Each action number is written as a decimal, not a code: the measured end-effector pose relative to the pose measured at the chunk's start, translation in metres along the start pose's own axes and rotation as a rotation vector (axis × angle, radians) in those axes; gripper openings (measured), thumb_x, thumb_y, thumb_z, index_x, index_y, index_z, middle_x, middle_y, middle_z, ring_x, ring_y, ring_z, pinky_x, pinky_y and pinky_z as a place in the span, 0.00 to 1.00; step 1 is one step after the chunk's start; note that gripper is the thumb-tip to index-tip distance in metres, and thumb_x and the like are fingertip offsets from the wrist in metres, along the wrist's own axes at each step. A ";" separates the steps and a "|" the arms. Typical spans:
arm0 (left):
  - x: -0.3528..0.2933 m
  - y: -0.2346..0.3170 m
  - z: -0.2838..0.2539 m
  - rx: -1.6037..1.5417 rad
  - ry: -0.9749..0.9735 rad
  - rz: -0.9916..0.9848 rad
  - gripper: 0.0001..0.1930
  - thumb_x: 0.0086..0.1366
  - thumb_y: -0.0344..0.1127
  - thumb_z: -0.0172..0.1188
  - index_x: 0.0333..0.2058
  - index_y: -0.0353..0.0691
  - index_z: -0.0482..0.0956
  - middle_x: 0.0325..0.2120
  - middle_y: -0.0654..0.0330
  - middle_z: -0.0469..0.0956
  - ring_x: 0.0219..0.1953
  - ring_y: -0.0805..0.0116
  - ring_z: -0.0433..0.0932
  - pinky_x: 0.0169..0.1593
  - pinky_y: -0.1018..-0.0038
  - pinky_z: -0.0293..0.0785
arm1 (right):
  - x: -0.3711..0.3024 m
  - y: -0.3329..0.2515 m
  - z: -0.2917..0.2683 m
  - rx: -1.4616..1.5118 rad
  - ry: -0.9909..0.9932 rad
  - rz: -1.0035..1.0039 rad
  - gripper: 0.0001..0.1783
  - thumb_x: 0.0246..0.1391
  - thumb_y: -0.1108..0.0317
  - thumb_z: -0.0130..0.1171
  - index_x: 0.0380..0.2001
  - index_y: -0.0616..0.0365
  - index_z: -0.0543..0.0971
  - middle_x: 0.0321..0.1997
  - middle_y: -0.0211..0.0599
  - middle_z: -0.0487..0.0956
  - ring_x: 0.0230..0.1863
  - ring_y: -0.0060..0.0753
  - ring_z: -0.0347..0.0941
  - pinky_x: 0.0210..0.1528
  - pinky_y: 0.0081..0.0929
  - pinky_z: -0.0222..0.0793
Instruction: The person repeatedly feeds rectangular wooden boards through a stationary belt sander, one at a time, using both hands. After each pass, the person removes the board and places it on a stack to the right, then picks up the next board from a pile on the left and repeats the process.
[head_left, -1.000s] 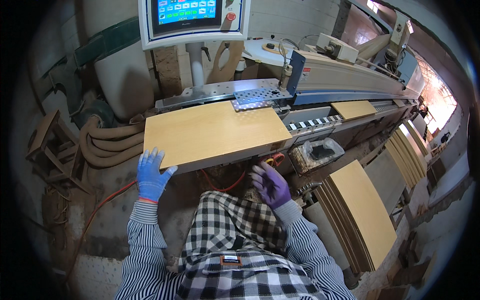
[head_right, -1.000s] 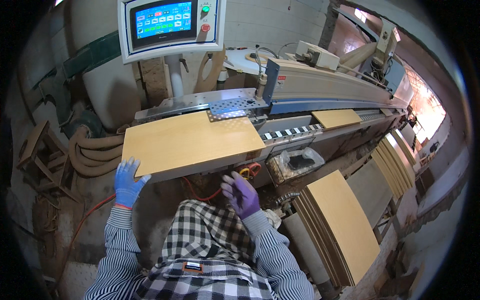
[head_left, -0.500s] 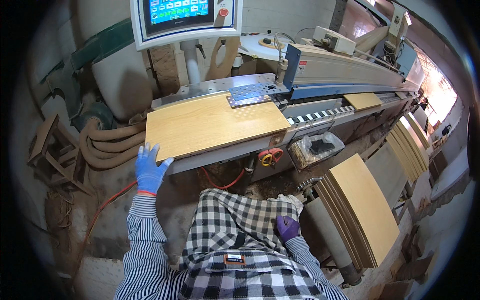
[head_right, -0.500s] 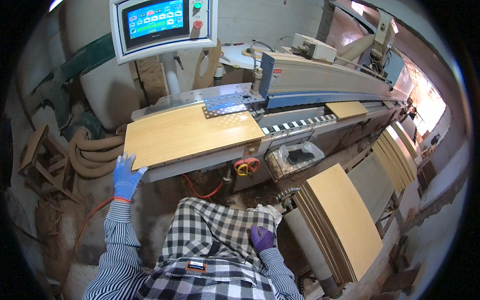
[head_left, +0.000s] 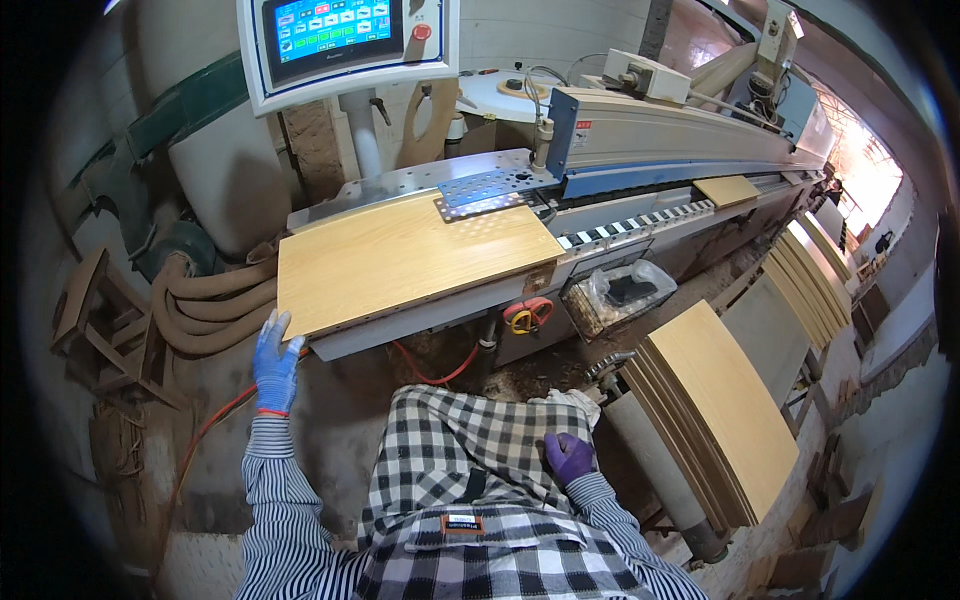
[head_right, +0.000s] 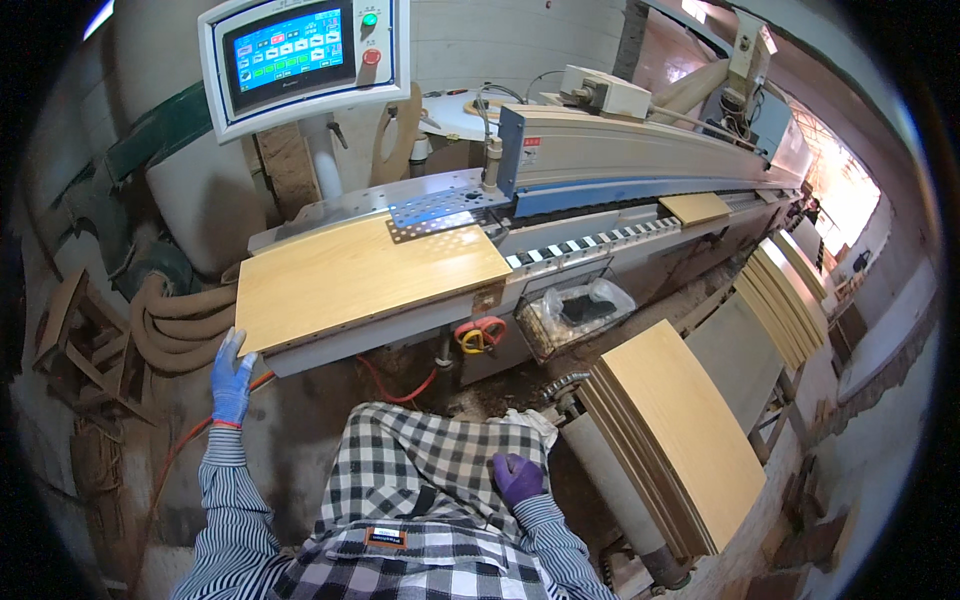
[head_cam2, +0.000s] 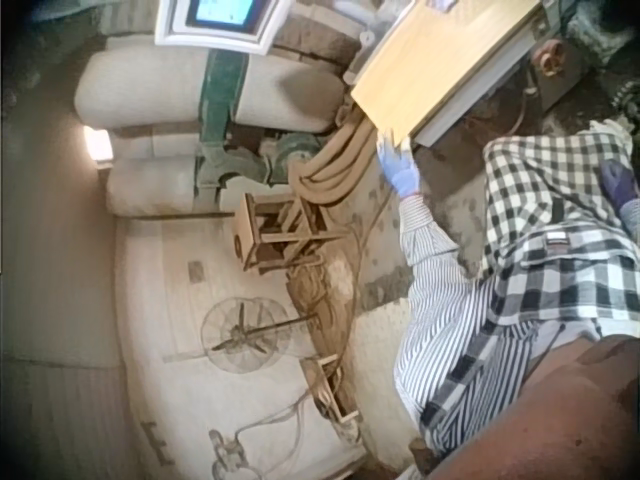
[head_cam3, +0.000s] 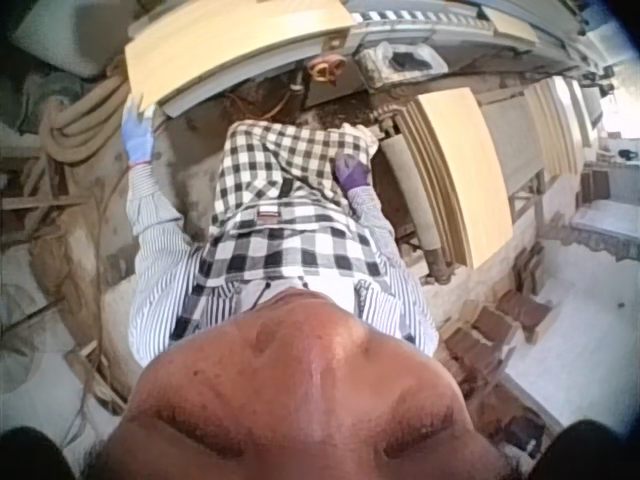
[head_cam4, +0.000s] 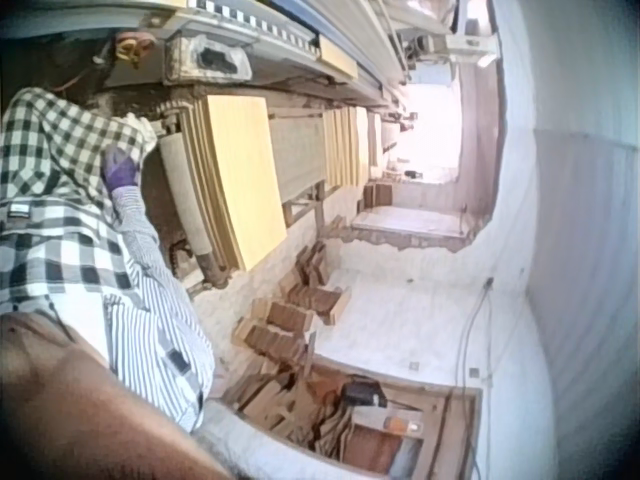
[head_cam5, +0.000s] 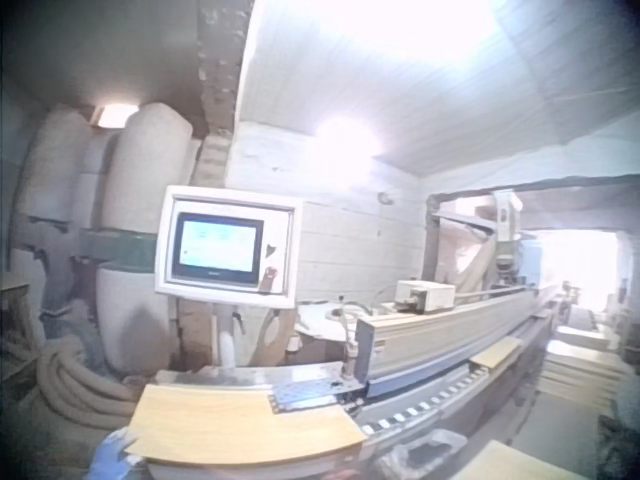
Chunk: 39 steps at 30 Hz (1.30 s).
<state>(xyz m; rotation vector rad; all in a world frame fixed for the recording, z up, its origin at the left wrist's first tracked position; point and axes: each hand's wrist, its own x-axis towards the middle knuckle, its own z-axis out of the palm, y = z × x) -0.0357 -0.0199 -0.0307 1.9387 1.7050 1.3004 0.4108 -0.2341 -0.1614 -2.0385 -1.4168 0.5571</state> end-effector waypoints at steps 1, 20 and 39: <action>0.001 0.000 0.000 -0.018 -0.008 0.000 0.24 0.61 0.29 0.59 0.56 0.38 0.72 0.61 0.49 0.65 0.64 0.56 0.62 0.66 0.67 0.56 | 0.000 0.002 0.002 -0.008 0.002 0.011 0.25 0.57 0.49 0.49 0.20 0.60 0.78 0.23 0.53 0.77 0.26 0.50 0.76 0.31 0.42 0.69; 0.002 -0.006 -0.006 -0.140 -0.040 -0.043 0.22 0.61 0.26 0.57 0.56 0.35 0.72 0.60 0.50 0.66 0.62 0.59 0.64 0.66 0.68 0.58 | -0.002 -0.007 -0.006 -0.102 0.005 -0.165 0.26 0.57 0.48 0.48 0.21 0.60 0.78 0.25 0.54 0.77 0.28 0.55 0.75 0.32 0.46 0.68; 0.008 -0.012 -0.008 -0.023 -0.049 -0.025 0.25 0.58 0.28 0.61 0.56 0.36 0.72 0.59 0.50 0.68 0.64 0.57 0.62 0.66 0.68 0.57 | 0.000 -0.015 -0.010 -0.130 -0.049 -0.104 0.24 0.57 0.50 0.47 0.23 0.60 0.78 0.25 0.54 0.77 0.29 0.54 0.75 0.33 0.44 0.69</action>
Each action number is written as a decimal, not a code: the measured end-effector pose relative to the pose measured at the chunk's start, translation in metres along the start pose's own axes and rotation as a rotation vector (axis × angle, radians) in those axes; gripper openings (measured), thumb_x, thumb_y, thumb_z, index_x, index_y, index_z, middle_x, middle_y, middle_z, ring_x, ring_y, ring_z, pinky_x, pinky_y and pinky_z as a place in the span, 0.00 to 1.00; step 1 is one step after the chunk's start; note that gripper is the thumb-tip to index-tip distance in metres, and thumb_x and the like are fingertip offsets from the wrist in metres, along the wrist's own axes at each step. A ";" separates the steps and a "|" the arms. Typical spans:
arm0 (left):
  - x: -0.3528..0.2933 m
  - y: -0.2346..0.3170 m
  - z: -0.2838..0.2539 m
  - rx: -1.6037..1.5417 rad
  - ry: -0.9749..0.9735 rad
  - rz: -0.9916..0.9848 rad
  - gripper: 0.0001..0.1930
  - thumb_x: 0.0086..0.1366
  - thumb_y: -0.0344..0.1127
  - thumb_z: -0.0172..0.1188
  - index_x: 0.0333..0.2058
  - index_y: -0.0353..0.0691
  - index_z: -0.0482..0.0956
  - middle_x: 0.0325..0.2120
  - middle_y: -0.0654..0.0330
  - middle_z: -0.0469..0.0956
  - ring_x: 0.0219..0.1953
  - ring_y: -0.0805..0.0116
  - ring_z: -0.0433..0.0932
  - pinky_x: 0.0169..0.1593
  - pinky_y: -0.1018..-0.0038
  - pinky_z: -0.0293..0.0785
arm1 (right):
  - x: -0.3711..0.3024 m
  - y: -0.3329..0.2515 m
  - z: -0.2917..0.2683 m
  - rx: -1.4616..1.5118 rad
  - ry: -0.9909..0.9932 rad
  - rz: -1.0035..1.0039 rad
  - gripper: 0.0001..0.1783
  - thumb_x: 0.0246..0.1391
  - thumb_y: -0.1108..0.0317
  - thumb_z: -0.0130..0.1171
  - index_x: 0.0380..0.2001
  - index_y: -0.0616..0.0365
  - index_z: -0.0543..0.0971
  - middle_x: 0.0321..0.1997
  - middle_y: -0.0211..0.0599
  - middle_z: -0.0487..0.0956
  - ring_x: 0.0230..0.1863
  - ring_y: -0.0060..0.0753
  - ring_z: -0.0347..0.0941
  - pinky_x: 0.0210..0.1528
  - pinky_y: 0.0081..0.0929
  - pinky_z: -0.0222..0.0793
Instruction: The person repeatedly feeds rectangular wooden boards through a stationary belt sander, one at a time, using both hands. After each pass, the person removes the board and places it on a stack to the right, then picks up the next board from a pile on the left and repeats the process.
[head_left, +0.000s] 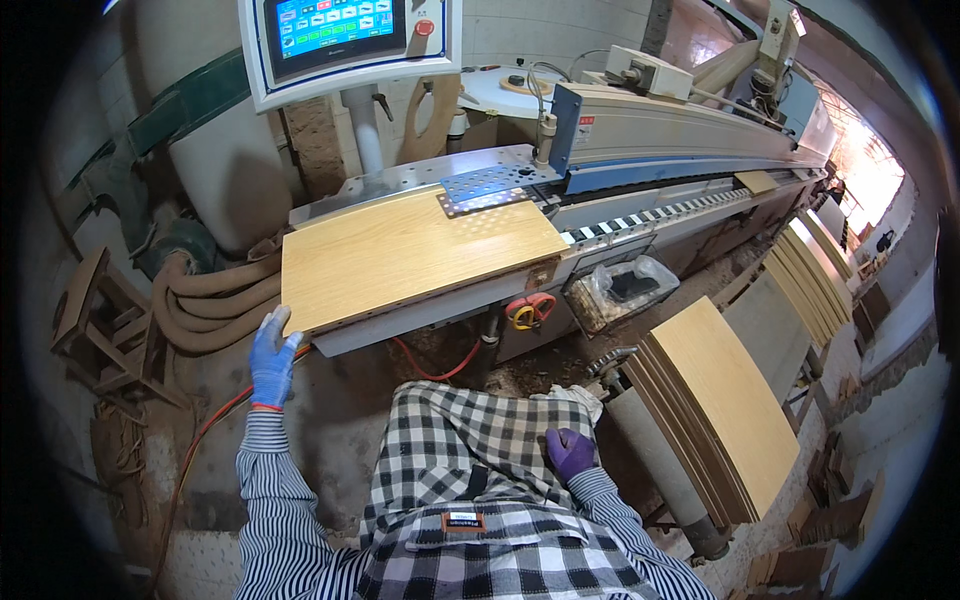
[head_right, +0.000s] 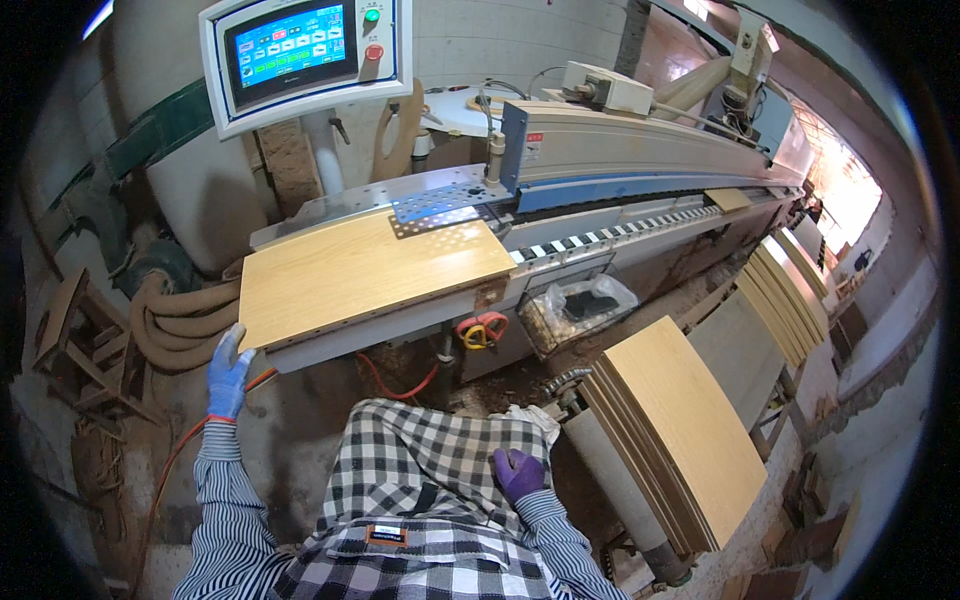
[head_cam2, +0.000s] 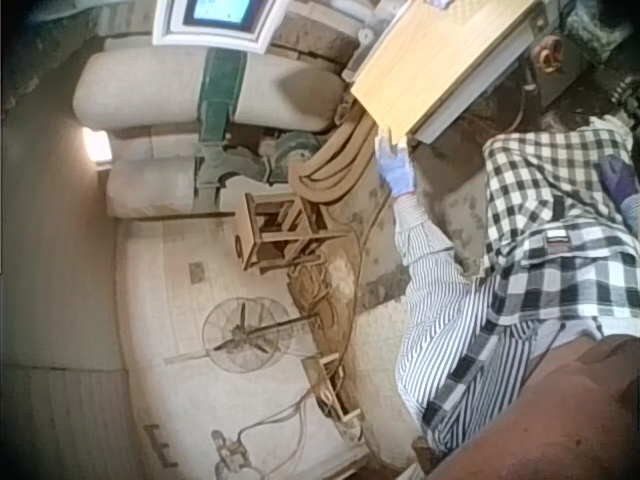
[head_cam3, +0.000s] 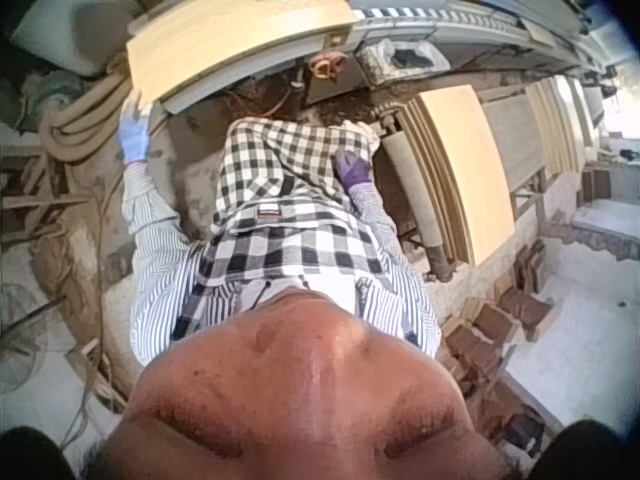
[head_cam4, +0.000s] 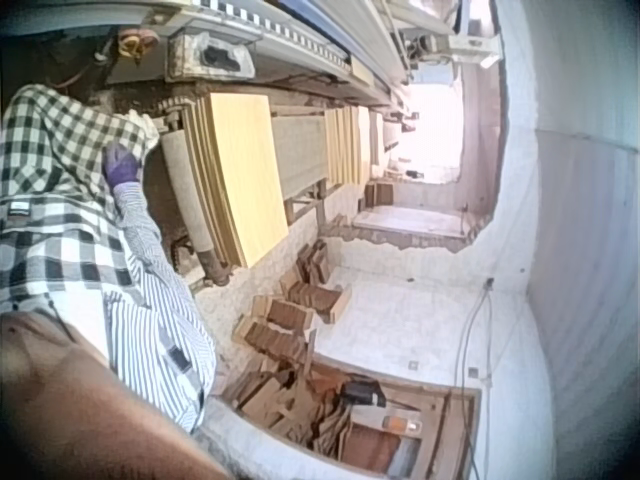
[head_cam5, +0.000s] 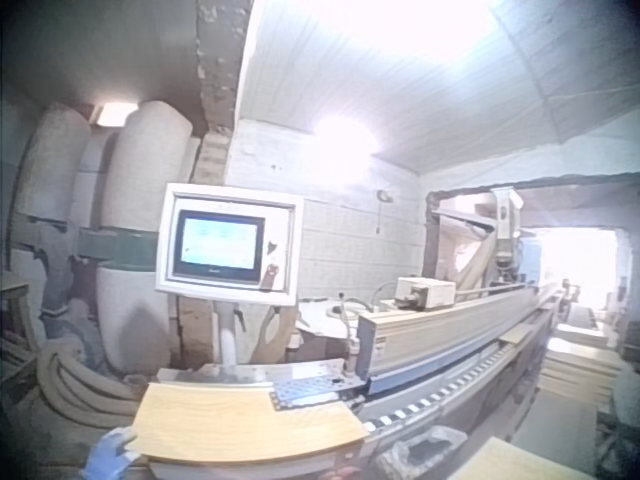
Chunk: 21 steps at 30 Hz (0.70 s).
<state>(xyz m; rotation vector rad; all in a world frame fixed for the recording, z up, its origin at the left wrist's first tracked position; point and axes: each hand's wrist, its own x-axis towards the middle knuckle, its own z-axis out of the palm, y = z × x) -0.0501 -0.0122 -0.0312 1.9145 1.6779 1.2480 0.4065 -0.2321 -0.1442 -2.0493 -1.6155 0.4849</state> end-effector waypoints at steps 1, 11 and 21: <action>0.001 0.003 0.001 0.008 0.001 -0.007 0.25 0.58 0.28 0.62 0.56 0.36 0.72 0.59 0.49 0.68 0.64 0.57 0.62 0.66 0.68 0.57 | 0.001 0.001 0.002 0.019 0.004 0.022 0.23 0.57 0.51 0.48 0.23 0.60 0.79 0.25 0.54 0.77 0.29 0.54 0.75 0.33 0.44 0.69; 0.014 0.050 0.053 0.176 0.021 0.084 0.28 0.52 0.39 0.69 0.53 0.41 0.76 0.57 0.45 0.68 0.63 0.52 0.62 0.67 0.60 0.53 | 0.015 0.011 -0.034 0.171 0.135 0.199 0.21 0.58 0.54 0.50 0.24 0.62 0.77 0.23 0.53 0.76 0.26 0.48 0.75 0.30 0.40 0.66; 0.025 0.103 0.098 0.577 0.025 0.266 0.35 0.52 0.60 0.63 0.55 0.45 0.74 0.29 0.55 0.79 0.38 0.55 0.76 0.54 0.58 0.63 | 0.104 0.034 -0.156 -0.580 0.558 -0.305 0.24 0.39 0.70 0.63 0.45 0.54 0.74 0.52 0.42 0.73 0.52 0.49 0.68 0.52 0.47 0.63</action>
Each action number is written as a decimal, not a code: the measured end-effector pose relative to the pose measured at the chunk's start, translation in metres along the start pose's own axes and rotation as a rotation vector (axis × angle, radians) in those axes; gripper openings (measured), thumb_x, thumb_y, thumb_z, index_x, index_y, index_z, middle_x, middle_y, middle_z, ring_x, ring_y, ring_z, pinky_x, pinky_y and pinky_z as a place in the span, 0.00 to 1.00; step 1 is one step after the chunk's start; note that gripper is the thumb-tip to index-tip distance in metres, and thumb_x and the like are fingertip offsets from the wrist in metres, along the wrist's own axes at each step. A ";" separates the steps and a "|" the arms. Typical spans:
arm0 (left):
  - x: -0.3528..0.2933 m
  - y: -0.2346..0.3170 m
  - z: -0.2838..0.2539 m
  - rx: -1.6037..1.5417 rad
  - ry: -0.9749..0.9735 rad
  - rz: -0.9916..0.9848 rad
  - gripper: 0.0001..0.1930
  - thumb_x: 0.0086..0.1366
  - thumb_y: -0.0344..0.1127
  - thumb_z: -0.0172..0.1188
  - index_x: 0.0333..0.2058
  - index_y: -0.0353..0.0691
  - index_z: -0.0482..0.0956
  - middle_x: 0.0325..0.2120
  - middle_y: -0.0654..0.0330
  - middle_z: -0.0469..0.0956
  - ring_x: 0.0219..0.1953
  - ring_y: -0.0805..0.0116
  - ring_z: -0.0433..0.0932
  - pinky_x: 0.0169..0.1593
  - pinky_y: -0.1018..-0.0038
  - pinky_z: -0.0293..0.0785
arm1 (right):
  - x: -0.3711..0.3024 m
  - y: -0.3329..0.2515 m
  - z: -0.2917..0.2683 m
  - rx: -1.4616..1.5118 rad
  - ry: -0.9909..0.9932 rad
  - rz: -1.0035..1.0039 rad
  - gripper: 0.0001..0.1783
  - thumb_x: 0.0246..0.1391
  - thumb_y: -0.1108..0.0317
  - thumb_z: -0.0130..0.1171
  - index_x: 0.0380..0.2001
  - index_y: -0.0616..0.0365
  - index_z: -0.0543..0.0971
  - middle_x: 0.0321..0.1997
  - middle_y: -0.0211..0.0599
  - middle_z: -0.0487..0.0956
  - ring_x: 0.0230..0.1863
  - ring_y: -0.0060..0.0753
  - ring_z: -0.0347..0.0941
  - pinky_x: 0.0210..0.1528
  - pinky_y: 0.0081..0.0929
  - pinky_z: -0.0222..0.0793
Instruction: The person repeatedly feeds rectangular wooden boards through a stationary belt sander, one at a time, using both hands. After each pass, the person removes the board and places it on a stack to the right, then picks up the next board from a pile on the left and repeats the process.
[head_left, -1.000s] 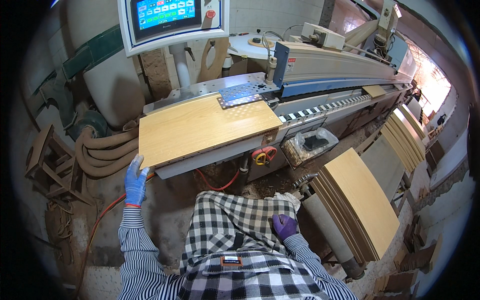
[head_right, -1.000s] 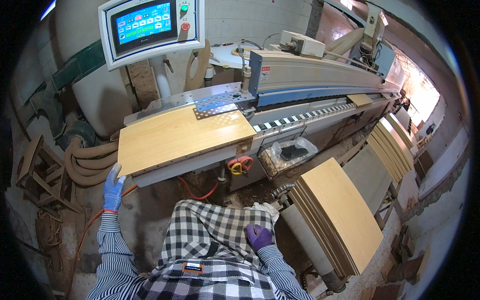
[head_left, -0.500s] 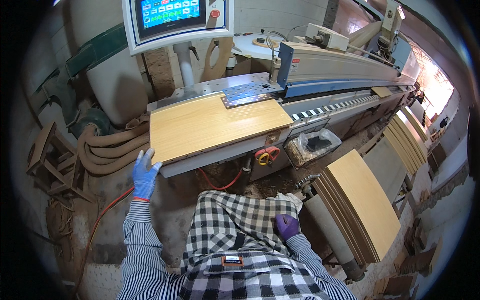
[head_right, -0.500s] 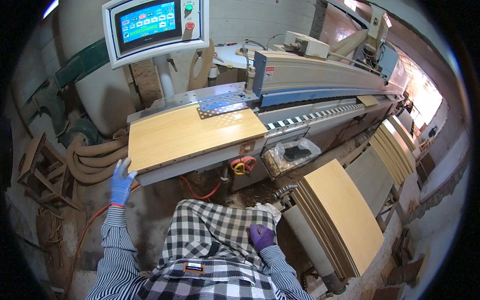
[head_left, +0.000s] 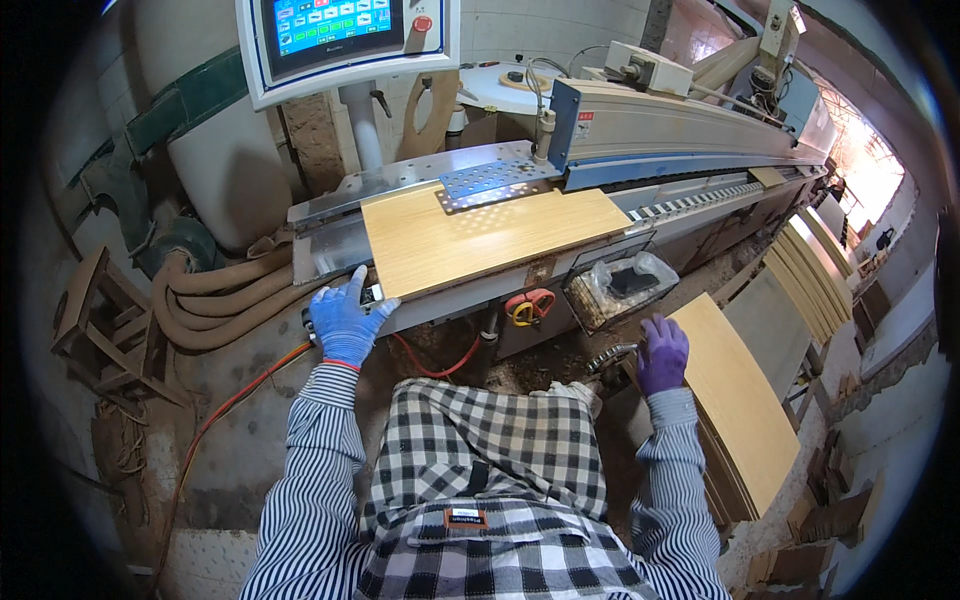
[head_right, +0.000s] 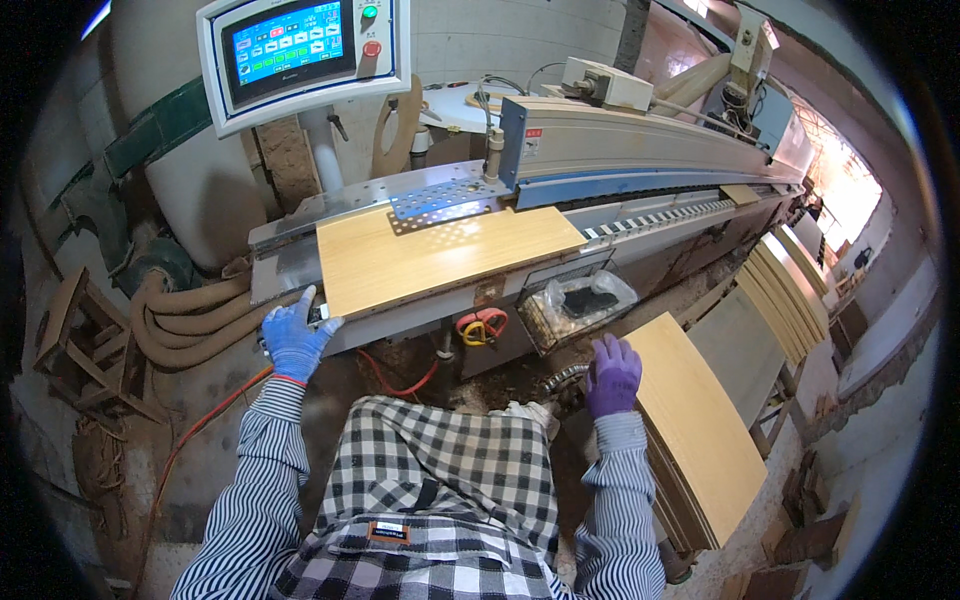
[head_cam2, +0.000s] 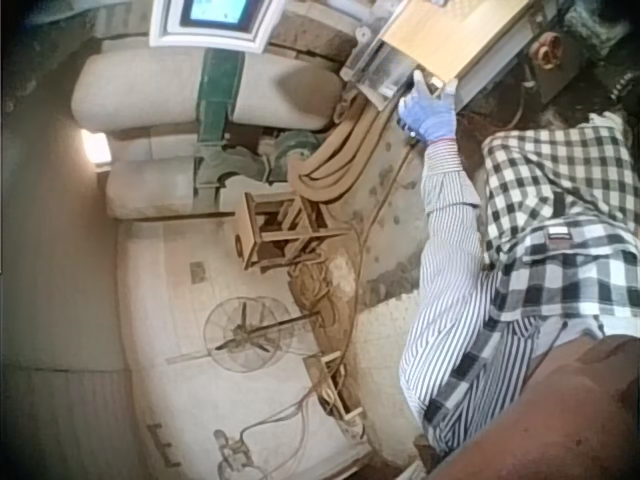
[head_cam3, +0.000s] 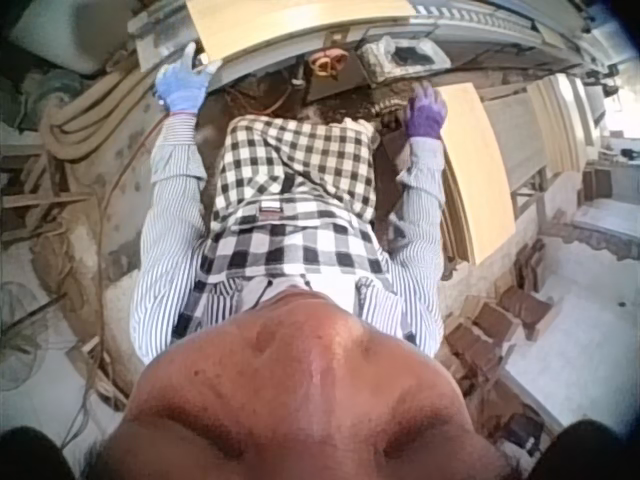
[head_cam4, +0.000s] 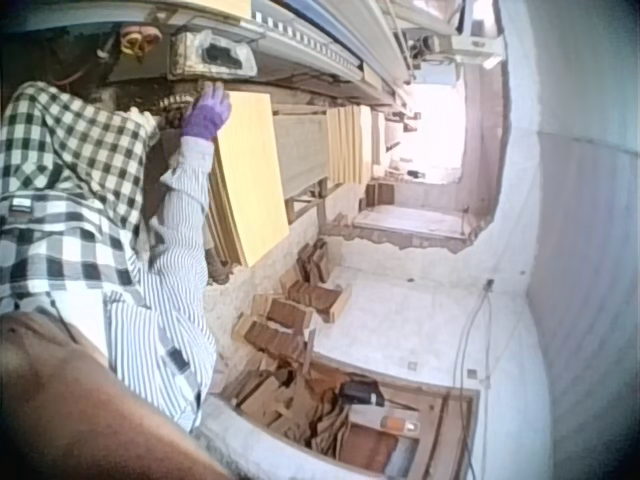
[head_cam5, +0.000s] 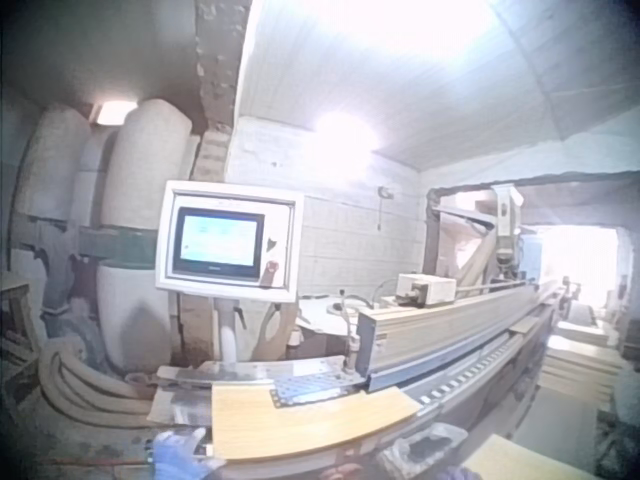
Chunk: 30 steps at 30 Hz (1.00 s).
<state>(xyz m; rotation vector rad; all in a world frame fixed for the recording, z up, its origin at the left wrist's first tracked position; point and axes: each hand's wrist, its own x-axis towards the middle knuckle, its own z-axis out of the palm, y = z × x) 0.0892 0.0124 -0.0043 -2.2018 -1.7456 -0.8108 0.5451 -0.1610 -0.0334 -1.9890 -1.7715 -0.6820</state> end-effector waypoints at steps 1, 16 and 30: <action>-0.001 -0.003 0.003 -0.004 0.002 0.013 0.35 0.53 0.60 0.63 0.54 0.45 0.74 0.29 0.54 0.79 0.38 0.55 0.75 0.53 0.58 0.63 | 0.006 0.005 0.003 -0.082 -0.034 -0.008 0.26 0.39 0.70 0.63 0.46 0.53 0.74 0.54 0.41 0.72 0.53 0.48 0.68 0.53 0.47 0.62; -0.005 -0.009 0.004 0.005 0.026 0.043 0.28 0.55 0.52 0.65 0.51 0.44 0.76 0.36 0.56 0.80 0.40 0.60 0.75 0.55 0.61 0.64 | -0.059 -0.032 -0.039 0.088 -0.031 0.036 0.21 0.40 0.76 0.59 0.42 0.59 0.75 0.48 0.46 0.76 0.49 0.51 0.71 0.49 0.45 0.67; -0.004 -0.008 0.007 -0.009 0.077 0.080 0.25 0.55 0.52 0.64 0.49 0.45 0.77 0.35 0.54 0.80 0.40 0.56 0.75 0.51 0.60 0.65 | -0.196 0.053 -0.010 1.655 0.557 1.498 0.21 0.60 0.46 0.53 0.35 0.54 0.75 0.28 0.36 0.80 0.21 0.25 0.71 0.19 0.22 0.65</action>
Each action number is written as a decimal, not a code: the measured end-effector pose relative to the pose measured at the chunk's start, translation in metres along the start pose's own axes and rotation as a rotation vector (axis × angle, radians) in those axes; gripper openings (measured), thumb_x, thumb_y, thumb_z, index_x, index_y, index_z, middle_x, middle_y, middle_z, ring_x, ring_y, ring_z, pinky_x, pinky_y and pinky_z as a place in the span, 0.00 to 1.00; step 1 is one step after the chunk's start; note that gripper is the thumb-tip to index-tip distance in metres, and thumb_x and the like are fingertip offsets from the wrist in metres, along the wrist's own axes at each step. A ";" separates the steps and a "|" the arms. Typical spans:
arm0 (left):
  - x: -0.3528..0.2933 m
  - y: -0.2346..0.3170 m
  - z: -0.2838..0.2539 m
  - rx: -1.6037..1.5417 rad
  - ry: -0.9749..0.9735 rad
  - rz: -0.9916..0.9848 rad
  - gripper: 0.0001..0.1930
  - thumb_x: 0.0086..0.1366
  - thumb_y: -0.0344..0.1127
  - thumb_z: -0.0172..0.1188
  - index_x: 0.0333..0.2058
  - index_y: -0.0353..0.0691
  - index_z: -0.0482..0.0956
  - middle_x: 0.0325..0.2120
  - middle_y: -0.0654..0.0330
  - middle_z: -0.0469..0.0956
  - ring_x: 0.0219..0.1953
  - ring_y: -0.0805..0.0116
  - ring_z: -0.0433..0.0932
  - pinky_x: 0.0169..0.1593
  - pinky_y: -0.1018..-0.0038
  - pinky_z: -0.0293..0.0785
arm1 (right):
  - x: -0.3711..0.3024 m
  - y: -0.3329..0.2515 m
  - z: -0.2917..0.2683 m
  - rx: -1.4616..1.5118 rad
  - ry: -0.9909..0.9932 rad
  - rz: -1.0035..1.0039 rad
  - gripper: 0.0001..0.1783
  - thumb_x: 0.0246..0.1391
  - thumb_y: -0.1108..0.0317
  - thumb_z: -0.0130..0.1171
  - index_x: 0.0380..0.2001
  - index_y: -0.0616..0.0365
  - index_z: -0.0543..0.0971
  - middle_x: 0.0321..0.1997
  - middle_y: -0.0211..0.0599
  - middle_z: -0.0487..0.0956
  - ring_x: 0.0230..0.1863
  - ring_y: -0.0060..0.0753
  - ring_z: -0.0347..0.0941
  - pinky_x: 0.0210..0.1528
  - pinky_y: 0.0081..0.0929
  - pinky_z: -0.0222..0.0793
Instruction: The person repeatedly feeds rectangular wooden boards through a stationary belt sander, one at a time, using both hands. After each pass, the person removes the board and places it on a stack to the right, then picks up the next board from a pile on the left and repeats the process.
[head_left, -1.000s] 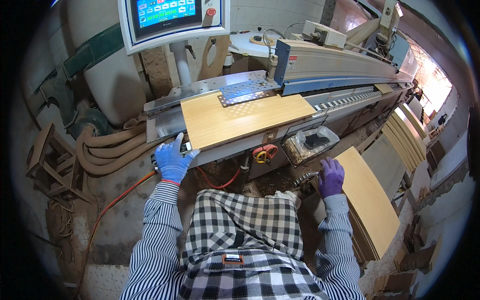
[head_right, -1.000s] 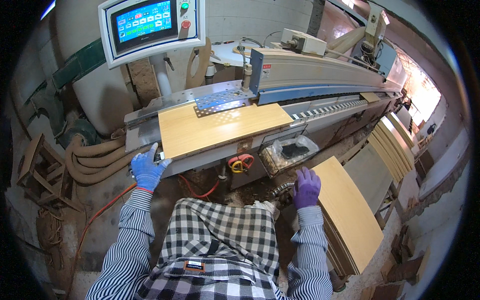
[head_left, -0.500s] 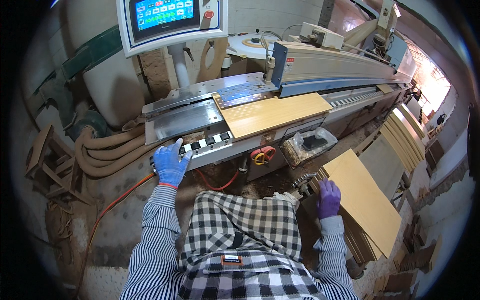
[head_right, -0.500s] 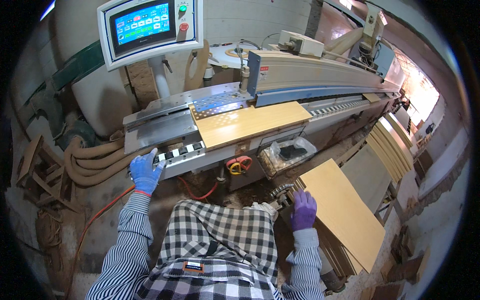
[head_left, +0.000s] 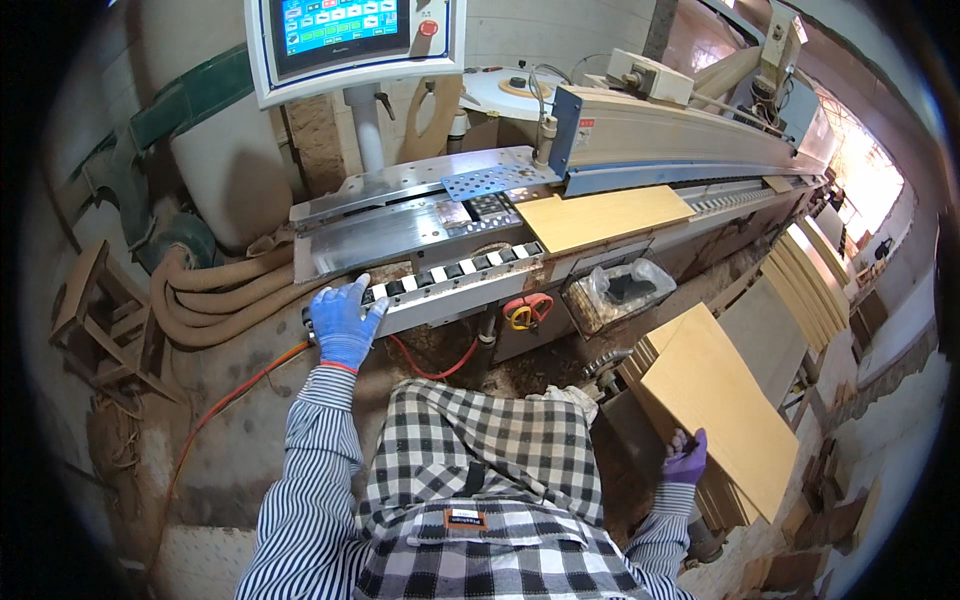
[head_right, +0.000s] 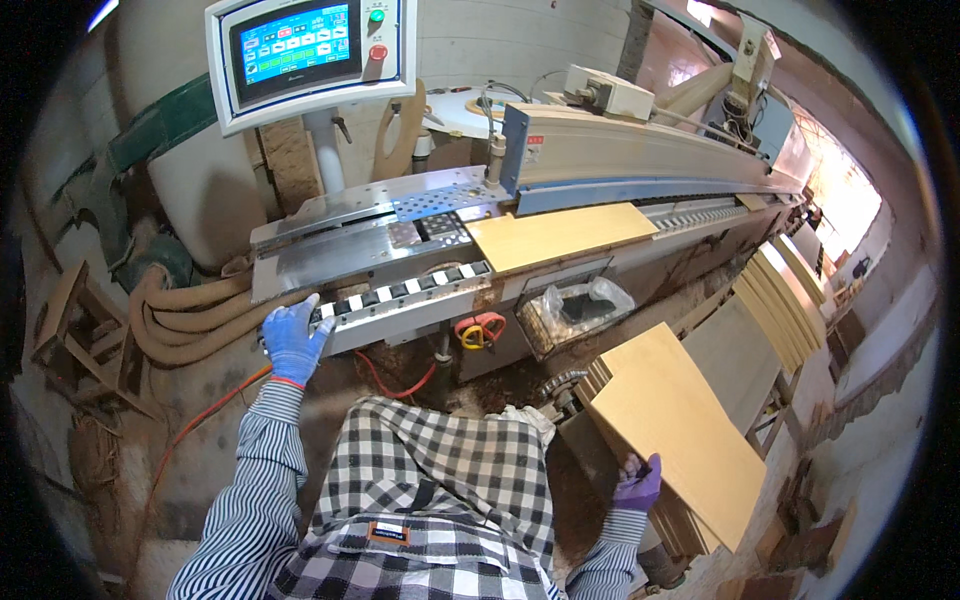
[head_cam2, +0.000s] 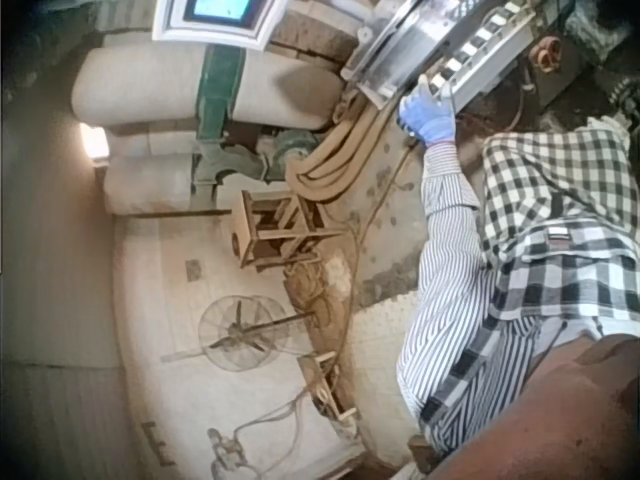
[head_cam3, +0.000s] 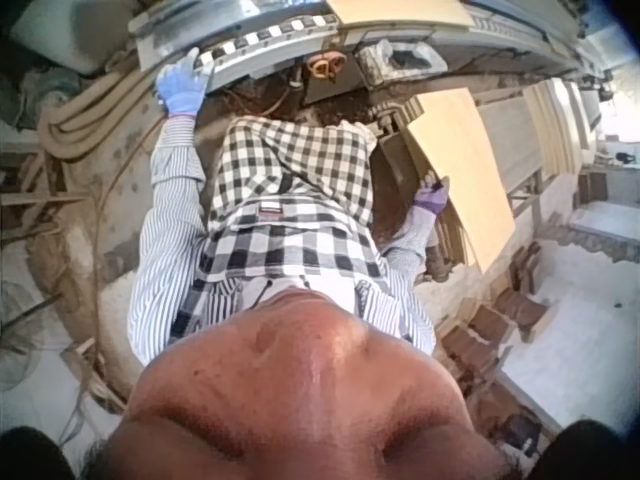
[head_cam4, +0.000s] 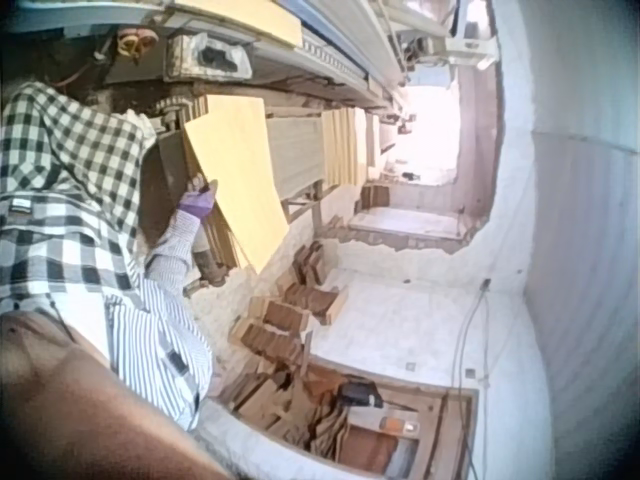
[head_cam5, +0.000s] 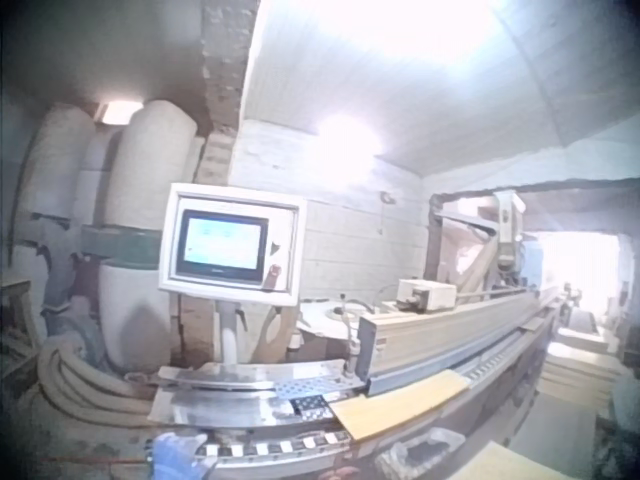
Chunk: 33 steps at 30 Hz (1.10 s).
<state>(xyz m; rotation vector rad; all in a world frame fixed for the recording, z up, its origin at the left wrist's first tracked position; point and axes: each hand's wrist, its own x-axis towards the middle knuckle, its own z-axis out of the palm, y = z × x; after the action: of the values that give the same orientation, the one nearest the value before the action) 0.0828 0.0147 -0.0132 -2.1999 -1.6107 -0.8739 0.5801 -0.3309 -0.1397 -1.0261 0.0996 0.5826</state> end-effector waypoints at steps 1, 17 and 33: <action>0.000 -0.001 0.001 -0.003 0.015 0.010 0.26 0.55 0.52 0.64 0.49 0.45 0.77 0.35 0.54 0.80 0.40 0.56 0.75 0.51 0.60 0.65 | -0.006 0.004 0.002 0.021 -0.036 -0.002 0.20 0.60 0.46 0.53 0.35 0.53 0.75 0.28 0.36 0.80 0.21 0.25 0.71 0.19 0.22 0.64; -0.001 -0.004 -0.005 -0.036 -0.099 -0.020 0.26 0.58 0.51 0.62 0.52 0.44 0.75 0.42 0.54 0.79 0.47 0.57 0.75 0.60 0.59 0.60 | -0.044 -0.042 -0.073 -0.039 0.236 -0.063 0.27 0.48 0.40 0.62 0.41 0.49 0.77 0.26 0.26 0.76 0.15 0.28 0.64 0.16 0.23 0.61; -0.071 0.033 -0.087 -0.247 -0.260 0.299 0.39 0.58 0.67 0.53 0.59 0.43 0.68 0.59 0.47 0.65 0.66 0.46 0.56 0.67 0.53 0.50 | -0.094 0.074 0.167 -0.128 -0.846 0.245 0.14 0.66 0.61 0.49 0.46 0.59 0.74 0.42 0.30 0.77 0.37 0.21 0.72 0.30 0.16 0.67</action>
<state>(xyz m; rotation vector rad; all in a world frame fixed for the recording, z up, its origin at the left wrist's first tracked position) 0.0729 -0.0982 0.0152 -2.7350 -1.2765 -0.7576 0.4326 -0.2027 -0.0765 -0.8223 -0.5711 1.2152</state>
